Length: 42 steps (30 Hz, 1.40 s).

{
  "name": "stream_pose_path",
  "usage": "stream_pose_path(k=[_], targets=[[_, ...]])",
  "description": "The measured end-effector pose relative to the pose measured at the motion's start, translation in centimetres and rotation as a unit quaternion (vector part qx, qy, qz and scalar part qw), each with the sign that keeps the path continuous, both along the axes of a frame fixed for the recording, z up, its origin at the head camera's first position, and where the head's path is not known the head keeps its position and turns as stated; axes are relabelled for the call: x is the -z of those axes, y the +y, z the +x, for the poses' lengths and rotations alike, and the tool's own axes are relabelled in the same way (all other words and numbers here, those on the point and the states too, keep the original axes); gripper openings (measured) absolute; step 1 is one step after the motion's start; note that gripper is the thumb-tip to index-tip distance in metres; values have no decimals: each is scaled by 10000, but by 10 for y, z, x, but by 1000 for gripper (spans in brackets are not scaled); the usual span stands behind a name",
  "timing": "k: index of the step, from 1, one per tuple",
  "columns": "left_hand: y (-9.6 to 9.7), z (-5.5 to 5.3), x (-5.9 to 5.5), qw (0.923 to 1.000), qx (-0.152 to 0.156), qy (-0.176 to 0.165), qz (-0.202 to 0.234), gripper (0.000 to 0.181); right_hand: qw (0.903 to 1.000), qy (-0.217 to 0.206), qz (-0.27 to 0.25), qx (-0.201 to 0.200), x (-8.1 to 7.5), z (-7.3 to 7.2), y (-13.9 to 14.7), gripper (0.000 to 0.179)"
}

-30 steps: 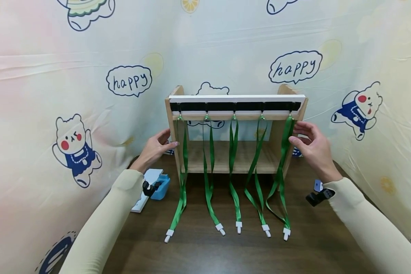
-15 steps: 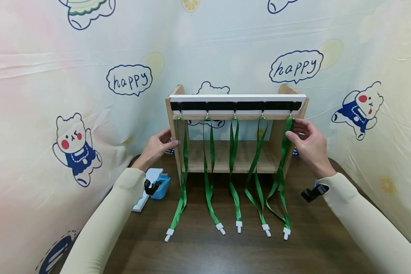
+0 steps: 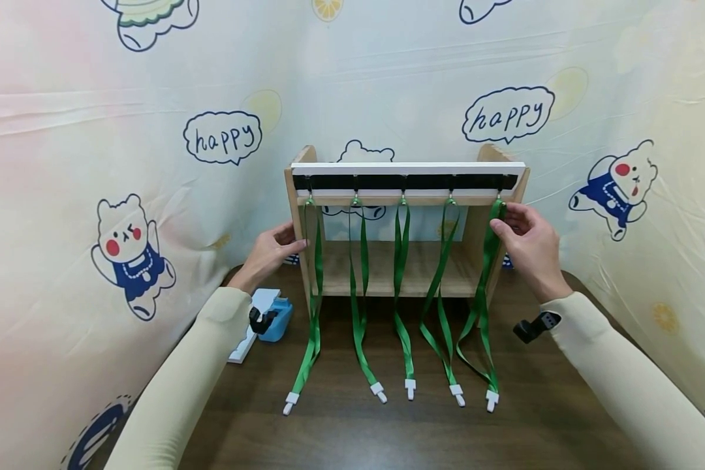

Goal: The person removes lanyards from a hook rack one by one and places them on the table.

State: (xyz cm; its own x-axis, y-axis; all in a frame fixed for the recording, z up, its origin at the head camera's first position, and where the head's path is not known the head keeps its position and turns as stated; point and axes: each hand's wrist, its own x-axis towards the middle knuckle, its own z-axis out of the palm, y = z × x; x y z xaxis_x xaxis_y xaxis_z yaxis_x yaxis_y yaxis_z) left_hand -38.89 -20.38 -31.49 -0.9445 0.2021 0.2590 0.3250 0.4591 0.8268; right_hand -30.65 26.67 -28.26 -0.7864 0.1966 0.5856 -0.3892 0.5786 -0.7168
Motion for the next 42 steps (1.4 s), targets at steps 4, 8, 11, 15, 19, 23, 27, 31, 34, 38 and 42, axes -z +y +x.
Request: stream_pose_path(k=[4,8,11,15,19,23,27,31,34,38,42], targets=[[0,0,0,10000,1,-44,-61,73,10000,34,32,55,-1,0,-2,52],[0,-1,1,10000,-14,-66,-37,73,9999,85,6,63,-1,-1,-5,51],[0,-1,2,10000,-59,-46,-21,74,9999,98,-13,103,-1,-1,-8,49],[1,-2,2,9999,-164,-51,-5,75,9998,65,-47,184,-1,-2,-9,48],[2,-3,1,9996,-257,-100,17,75,9997,119,-162,133,-2,-4,-10,45],[4,-4,-2,9994,-321,-133,86,73,9992,285,-282,61,-3,-6,-10,41],[5,-5,-4,9993,-324,-150,113,70,9986,378,-363,2,-4,-7,-11,38],[6,-4,-5,9993,-312,-175,99,69,9982,346,-482,-42,-5,-9,-11,38],[6,-4,-5,9993,-305,-198,111,69,9973,279,-667,-88,-6,-10,-13,38],[4,-5,-3,9992,-327,-235,79,69,9958,178,-892,-144,-6,-12,-14,37],[3,-5,0,9991,-308,-279,109,69,9951,89,-974,-129,-7,-13,-15,38]])
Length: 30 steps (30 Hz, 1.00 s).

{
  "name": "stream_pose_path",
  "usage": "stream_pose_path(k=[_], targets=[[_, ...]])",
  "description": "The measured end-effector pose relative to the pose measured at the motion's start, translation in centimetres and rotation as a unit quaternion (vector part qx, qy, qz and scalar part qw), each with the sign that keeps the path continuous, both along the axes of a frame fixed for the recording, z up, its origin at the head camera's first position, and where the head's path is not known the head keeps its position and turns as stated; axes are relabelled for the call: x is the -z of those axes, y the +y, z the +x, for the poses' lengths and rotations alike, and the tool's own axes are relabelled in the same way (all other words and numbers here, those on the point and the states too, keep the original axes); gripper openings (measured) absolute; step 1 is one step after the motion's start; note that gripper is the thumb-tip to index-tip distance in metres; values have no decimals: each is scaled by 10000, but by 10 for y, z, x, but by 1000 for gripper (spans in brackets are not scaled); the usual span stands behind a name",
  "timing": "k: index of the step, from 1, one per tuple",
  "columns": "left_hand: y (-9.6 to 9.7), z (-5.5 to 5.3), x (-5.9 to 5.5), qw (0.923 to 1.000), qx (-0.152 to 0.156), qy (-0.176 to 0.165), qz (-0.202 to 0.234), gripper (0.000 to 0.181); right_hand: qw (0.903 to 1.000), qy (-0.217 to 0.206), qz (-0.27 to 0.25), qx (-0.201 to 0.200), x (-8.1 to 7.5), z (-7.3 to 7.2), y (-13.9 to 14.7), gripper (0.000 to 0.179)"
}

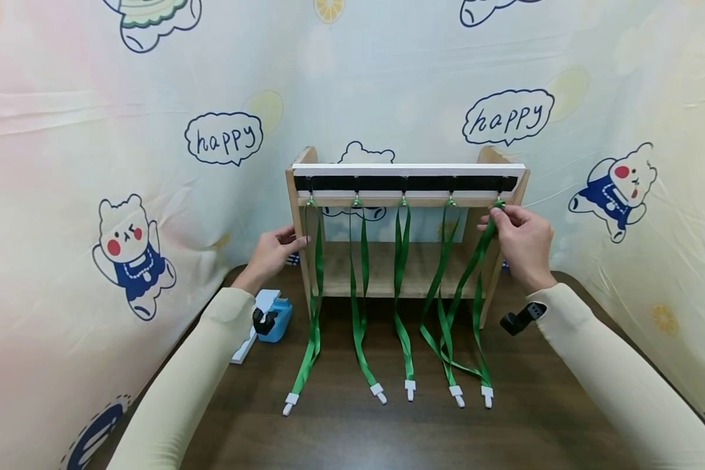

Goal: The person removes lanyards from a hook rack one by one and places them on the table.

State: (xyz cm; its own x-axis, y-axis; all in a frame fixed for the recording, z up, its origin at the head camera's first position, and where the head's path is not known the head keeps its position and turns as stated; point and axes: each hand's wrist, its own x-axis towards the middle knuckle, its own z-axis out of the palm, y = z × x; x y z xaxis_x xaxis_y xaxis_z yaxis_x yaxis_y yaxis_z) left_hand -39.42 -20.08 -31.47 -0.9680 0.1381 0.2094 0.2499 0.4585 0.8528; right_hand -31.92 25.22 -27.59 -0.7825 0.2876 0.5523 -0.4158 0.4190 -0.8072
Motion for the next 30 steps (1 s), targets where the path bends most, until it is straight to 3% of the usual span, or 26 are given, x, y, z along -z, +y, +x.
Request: stream_pose_path(k=[14,21,30], targets=[[1,1,2,10000,-44,66,4,69,9977,-61,-302,-596,-4,1,9,38],[1,0,1,9999,-40,96,-48,66,9982,-100,-91,-589,-5,5,12,40],[2,1,1,10000,-44,88,9,66,9980,201,-58,-597,-5,8,13,36]])
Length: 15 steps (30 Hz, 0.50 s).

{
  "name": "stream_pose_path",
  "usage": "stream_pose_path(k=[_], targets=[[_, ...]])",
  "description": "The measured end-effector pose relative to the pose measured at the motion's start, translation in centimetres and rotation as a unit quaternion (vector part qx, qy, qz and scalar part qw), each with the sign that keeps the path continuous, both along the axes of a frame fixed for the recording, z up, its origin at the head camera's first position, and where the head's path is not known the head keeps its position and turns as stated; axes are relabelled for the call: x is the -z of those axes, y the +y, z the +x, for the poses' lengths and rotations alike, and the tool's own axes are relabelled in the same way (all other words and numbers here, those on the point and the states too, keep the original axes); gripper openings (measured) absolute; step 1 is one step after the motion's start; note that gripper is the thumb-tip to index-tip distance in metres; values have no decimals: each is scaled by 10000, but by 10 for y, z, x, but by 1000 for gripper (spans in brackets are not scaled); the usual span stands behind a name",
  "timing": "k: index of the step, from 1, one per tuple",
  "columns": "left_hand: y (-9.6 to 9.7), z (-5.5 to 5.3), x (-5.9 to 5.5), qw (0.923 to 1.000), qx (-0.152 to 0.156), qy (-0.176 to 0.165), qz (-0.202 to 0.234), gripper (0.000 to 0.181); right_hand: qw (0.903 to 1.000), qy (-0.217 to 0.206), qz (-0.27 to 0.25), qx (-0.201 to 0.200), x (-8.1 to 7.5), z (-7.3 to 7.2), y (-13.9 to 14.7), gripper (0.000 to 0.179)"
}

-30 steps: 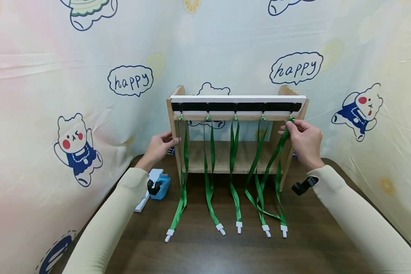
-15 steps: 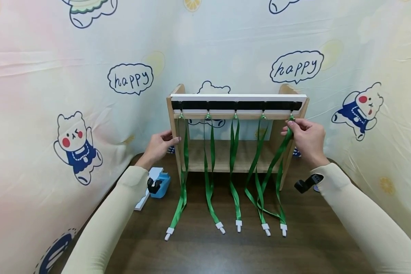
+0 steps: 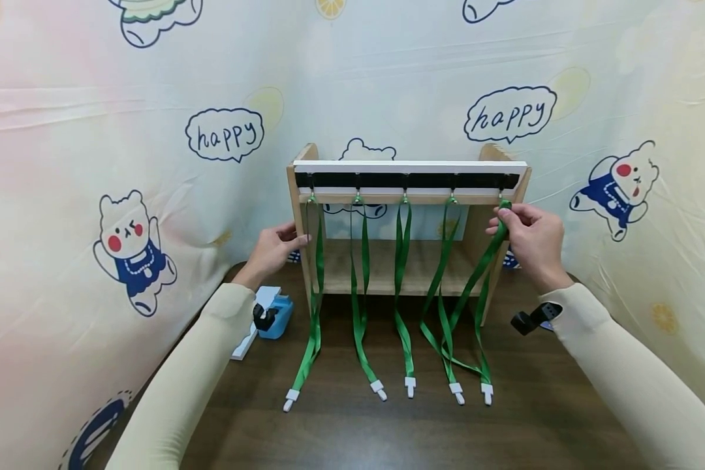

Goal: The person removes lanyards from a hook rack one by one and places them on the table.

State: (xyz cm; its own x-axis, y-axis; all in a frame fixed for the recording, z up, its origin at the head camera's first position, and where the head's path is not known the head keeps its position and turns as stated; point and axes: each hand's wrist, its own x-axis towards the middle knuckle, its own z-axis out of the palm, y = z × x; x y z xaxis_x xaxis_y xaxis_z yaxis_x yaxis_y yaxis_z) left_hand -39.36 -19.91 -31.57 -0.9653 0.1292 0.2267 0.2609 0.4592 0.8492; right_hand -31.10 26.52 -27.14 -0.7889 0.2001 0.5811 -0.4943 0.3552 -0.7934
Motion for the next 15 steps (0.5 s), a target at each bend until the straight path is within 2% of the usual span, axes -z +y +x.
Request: stream_pose_path(k=[10,15], targets=[[1,1,-2,9999,128,9,15,64,9999,-100,-104,70,-3,9,5,38],[-1,1,-1,9999,120,4,-1,64,9986,26,-503,-151,-3,11,9,36]])
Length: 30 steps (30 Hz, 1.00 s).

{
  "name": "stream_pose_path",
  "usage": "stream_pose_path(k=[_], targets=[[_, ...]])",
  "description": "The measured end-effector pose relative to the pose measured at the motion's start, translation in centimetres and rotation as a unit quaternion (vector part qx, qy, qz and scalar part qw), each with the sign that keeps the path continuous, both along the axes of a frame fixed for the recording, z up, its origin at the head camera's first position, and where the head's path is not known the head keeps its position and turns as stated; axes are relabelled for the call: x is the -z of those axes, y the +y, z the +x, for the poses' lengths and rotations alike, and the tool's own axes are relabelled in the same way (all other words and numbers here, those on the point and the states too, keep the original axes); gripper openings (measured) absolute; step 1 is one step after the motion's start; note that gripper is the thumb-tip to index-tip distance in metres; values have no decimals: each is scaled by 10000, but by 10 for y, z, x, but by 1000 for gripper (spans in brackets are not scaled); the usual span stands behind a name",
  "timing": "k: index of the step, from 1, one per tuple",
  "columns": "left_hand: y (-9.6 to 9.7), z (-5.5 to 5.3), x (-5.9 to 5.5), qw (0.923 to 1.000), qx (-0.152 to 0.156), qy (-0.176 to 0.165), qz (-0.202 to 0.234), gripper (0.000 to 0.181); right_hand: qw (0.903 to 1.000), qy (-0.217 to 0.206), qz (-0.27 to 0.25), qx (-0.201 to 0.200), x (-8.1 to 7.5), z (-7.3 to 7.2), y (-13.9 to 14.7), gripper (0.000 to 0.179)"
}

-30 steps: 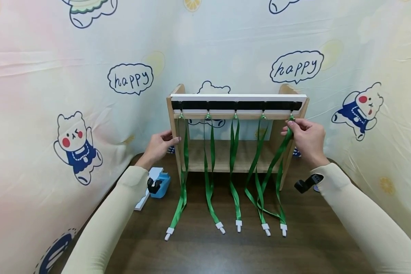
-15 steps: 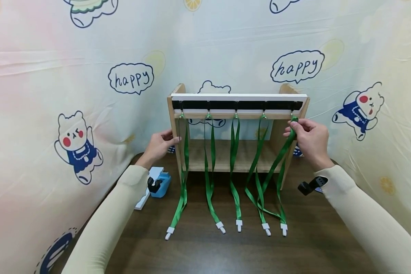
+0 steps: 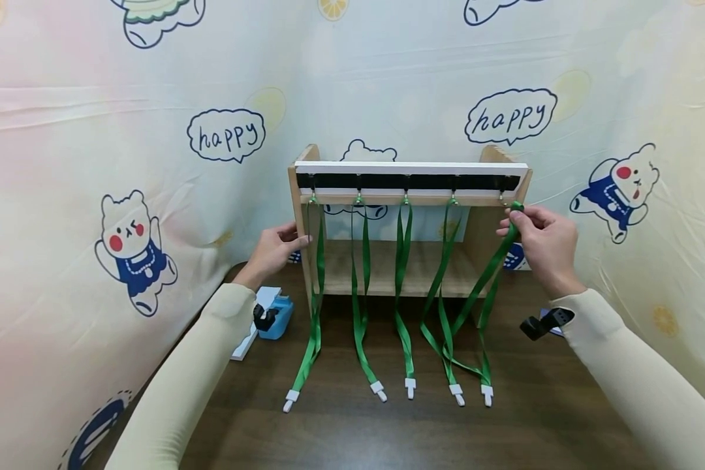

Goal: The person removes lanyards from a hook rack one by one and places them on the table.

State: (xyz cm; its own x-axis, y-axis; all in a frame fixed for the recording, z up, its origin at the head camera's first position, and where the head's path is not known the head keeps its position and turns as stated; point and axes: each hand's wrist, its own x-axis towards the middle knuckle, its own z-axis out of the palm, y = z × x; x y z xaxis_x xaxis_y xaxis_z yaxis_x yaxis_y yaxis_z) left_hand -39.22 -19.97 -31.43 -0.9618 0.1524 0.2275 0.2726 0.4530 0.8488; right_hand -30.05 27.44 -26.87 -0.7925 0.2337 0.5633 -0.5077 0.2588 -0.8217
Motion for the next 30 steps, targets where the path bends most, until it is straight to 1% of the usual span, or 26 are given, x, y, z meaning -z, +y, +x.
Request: stream_pose_path(k=[2,4,8,10,14,16,20,24,27,30], targets=[[0,0,0,10000,-18,2,-21,64,9999,26,-129,-47,1,1,3,35],[1,1,0,10000,-15,11,-21,64,9998,6,-179,-3,2,2,6,36],[1,0,1,10000,4,37,-16,63,9997,-67,-46,240,3,5,13,38],[1,0,1,10000,2,31,-11,63,9991,-101,105,397,3,5,16,38],[0,-1,1,10000,-17,5,13,63,9986,-126,136,496,3,7,23,36],[0,-1,1,10000,-23,12,22,62,9990,-128,62,426,4,8,26,36],[-1,-1,2,10000,-38,33,-6,62,9993,-83,-333,149,6,9,32,36],[-1,-1,3,10000,-71,27,-50,62,9986,-18,-512,107,11,10,38,33],[0,-1,2,10000,-77,27,-20,62,9990,-65,-214,387,14,10,41,34],[0,-1,1,10000,-66,52,32,62,9973,-130,153,702,17,10,43,35]])
